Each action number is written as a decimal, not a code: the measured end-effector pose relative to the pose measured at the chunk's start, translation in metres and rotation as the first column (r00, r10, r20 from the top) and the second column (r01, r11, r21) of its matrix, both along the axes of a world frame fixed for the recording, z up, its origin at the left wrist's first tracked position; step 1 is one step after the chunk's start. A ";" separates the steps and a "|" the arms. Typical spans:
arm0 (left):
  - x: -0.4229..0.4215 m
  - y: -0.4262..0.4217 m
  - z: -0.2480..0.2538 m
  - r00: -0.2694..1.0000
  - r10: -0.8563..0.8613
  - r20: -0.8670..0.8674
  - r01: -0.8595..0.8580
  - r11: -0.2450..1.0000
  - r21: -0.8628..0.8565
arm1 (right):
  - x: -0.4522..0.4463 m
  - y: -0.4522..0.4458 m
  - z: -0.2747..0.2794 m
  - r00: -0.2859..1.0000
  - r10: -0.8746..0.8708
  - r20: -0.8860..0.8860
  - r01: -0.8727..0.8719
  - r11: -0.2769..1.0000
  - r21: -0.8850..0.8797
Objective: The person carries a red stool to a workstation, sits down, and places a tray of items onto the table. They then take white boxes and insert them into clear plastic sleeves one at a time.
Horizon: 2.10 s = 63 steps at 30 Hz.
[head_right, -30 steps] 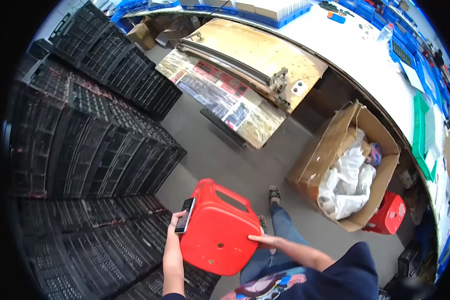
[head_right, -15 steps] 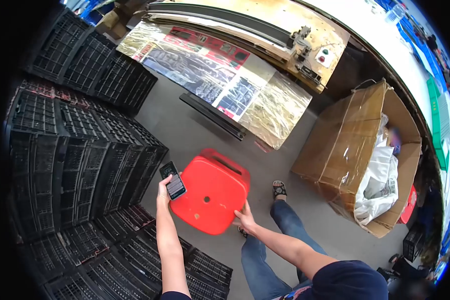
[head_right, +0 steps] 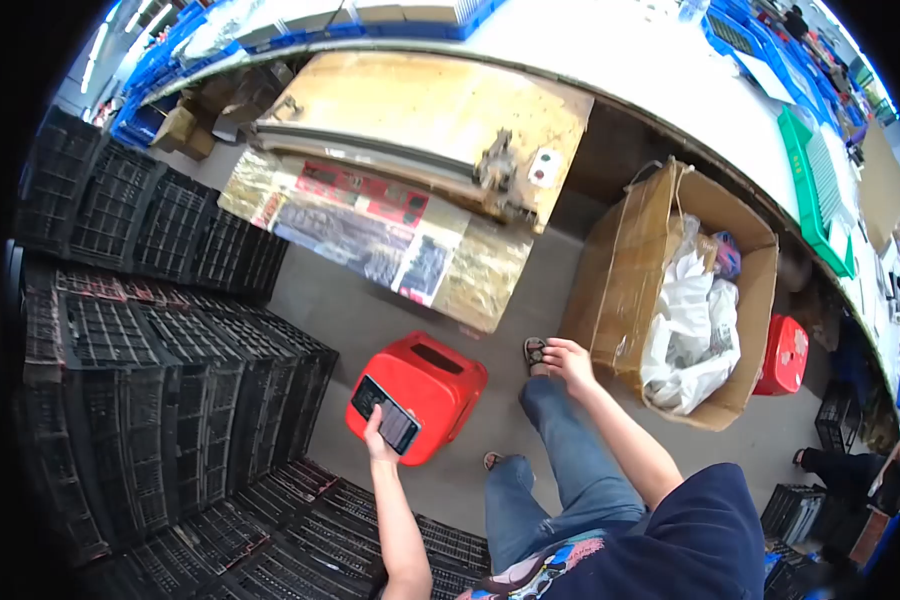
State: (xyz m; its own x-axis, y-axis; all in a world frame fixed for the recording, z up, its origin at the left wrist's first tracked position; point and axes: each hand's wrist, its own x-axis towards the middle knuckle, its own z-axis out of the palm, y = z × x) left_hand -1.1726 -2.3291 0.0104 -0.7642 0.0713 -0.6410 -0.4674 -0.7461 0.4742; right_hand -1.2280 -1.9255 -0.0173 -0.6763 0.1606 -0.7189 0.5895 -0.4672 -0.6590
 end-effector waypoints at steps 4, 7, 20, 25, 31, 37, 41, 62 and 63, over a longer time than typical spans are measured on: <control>-0.053 0.063 0.052 0.992 0.083 -0.093 -0.080 0.996 0.030 | -0.085 0.071 0.035 0.999 0.006 -0.041 -0.005 1.000 0.019; -0.105 0.132 0.102 0.969 0.242 -0.037 -0.244 0.969 -0.042 | -0.175 0.100 0.030 0.989 -0.113 -0.094 0.103 0.989 -0.104; -0.182 0.223 0.025 0.948 0.318 0.020 -0.315 0.945 -0.088 | -0.343 0.128 0.042 0.978 0.106 -0.180 -0.145 0.965 -0.218; -0.186 0.229 0.008 0.959 0.283 0.006 -0.280 0.953 -0.111 | -0.345 0.115 0.019 0.954 0.270 -0.131 -0.293 0.932 -0.213; -0.186 0.235 -0.003 0.959 0.281 0.044 -0.275 0.955 -0.107 | -0.346 0.098 0.022 0.978 0.156 -0.142 -0.179 0.970 -0.166; -0.189 0.243 -0.003 0.943 0.326 0.064 -0.308 0.931 -0.194 | -0.348 0.100 0.029 0.958 0.282 -0.062 -0.283 0.959 -0.009; -0.176 0.245 -0.002 0.939 0.334 0.078 -0.312 0.927 -0.208 | -0.333 0.108 0.036 0.966 0.250 -0.066 -0.254 0.965 -0.065; -0.123 0.249 0.038 0.924 -0.015 0.381 -0.053 0.984 0.167 | -0.266 0.171 0.072 0.973 0.229 -0.035 -0.232 0.968 -0.095; -0.126 0.239 0.040 0.924 -0.085 0.374 0.026 0.987 0.160 | -0.269 0.169 0.073 0.966 0.254 -0.040 -0.257 0.963 -0.078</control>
